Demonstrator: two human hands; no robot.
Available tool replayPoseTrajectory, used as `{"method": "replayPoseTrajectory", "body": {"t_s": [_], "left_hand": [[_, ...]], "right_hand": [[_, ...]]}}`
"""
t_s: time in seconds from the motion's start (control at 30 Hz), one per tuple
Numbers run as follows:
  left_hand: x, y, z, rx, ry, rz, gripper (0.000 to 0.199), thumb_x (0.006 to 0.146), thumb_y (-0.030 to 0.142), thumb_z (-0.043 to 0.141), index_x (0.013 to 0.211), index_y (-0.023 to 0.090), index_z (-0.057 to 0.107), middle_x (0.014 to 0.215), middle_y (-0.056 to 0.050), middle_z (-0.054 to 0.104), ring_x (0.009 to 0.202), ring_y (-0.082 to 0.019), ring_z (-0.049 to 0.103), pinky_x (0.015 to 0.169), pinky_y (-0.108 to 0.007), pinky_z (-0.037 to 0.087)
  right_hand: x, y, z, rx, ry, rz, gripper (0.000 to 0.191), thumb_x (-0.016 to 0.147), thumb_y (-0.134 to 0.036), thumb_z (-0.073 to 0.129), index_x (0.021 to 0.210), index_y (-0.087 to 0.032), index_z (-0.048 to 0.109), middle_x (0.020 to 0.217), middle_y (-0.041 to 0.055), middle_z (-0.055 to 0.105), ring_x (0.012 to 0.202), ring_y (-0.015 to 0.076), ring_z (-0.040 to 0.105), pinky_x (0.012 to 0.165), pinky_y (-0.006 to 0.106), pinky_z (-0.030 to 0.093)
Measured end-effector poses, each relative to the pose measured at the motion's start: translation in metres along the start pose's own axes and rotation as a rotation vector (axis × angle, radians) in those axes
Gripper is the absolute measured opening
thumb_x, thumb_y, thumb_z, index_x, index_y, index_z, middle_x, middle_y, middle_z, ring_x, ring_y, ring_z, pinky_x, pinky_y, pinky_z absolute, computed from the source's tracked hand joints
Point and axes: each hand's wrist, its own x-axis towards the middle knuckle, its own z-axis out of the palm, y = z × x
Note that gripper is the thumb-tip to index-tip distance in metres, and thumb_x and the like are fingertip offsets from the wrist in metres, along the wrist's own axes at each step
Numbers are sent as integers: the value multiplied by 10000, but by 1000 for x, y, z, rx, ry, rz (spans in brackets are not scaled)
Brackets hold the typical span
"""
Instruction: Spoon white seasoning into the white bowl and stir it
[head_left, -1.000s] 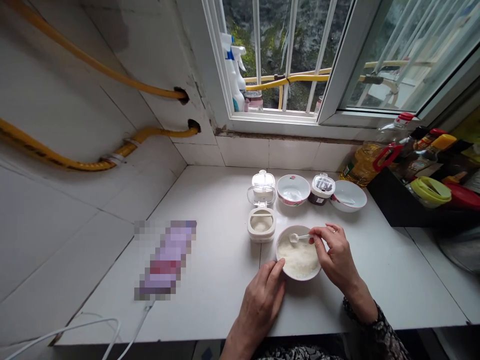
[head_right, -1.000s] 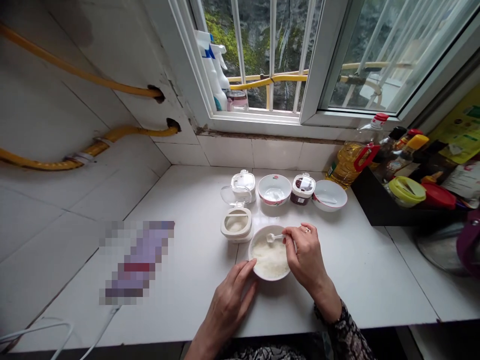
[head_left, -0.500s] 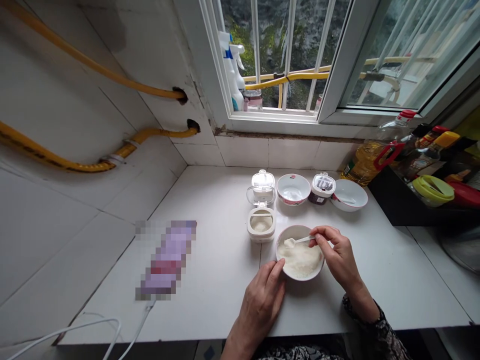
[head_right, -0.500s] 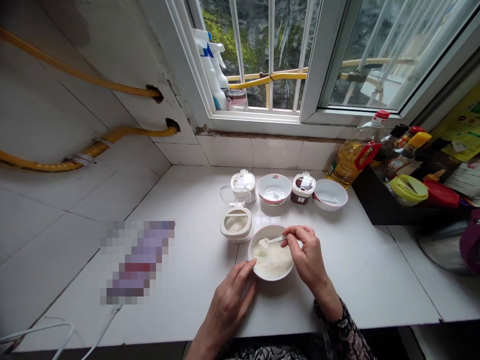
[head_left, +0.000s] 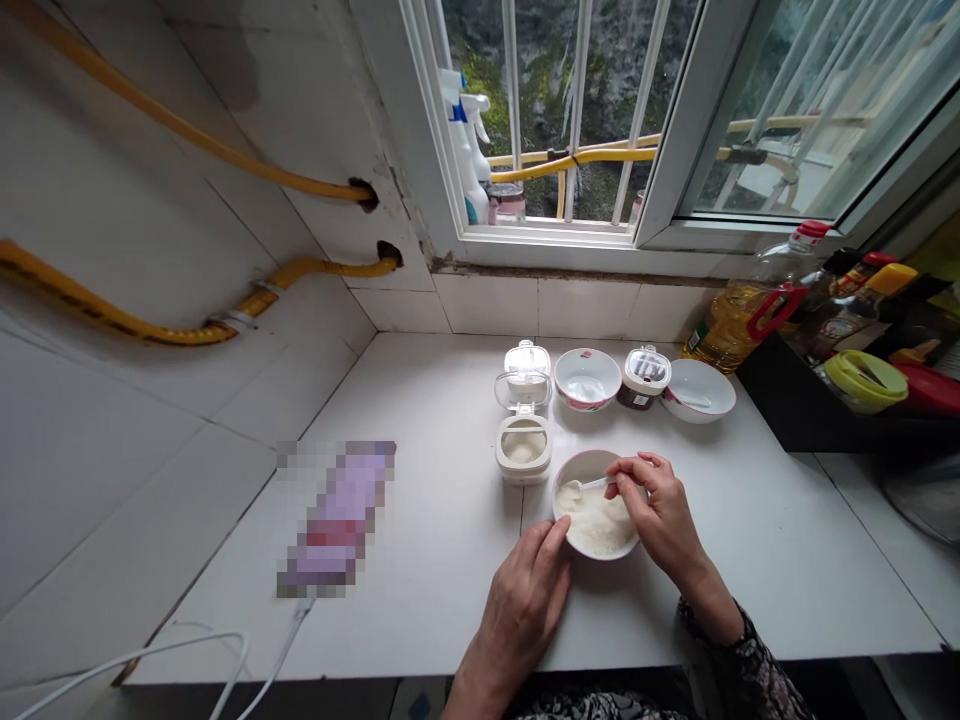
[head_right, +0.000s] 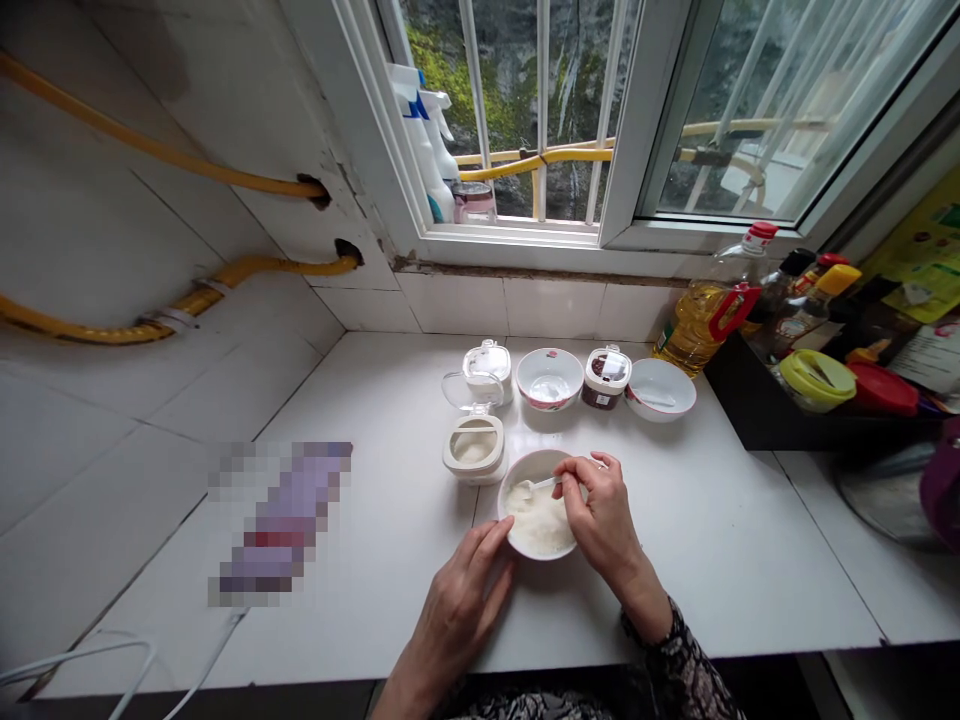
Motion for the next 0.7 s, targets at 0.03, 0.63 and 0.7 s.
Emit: {"method": "replayPoseTrajectory", "body": {"t_s": [0.03, 0.63, 0.7], "left_hand": [[0, 0, 0, -3, 2, 2, 462, 955, 102, 402, 1412, 168, 381, 1114, -125, 645, 1033, -216, 661, 866, -314, 575], [0, 1, 0, -12, 6, 7, 441, 967, 105, 399, 1405, 153, 386, 1123, -130, 629, 1044, -218, 643, 870, -307, 566], [0, 1, 0, -19, 5, 13, 437, 971, 112, 395, 1406, 150, 386, 1119, -130, 632, 1034, -215, 645, 863, -305, 568]], "right_hand": [[0, -1, -1, 21, 7, 32, 194, 871, -273, 482, 805, -248, 663, 636, 4, 712, 826, 241, 646, 974, 457, 414], [8, 6, -15, 540, 32, 344, 229, 744, -405, 664, 756, -177, 690, 573, 32, 671, 611, 198, 621, 629, 310, 488], [12, 2, -16, 543, 62, 320, 221, 754, -399, 664, 773, -180, 691, 584, 30, 680, 626, 203, 645, 659, 324, 506]]}}
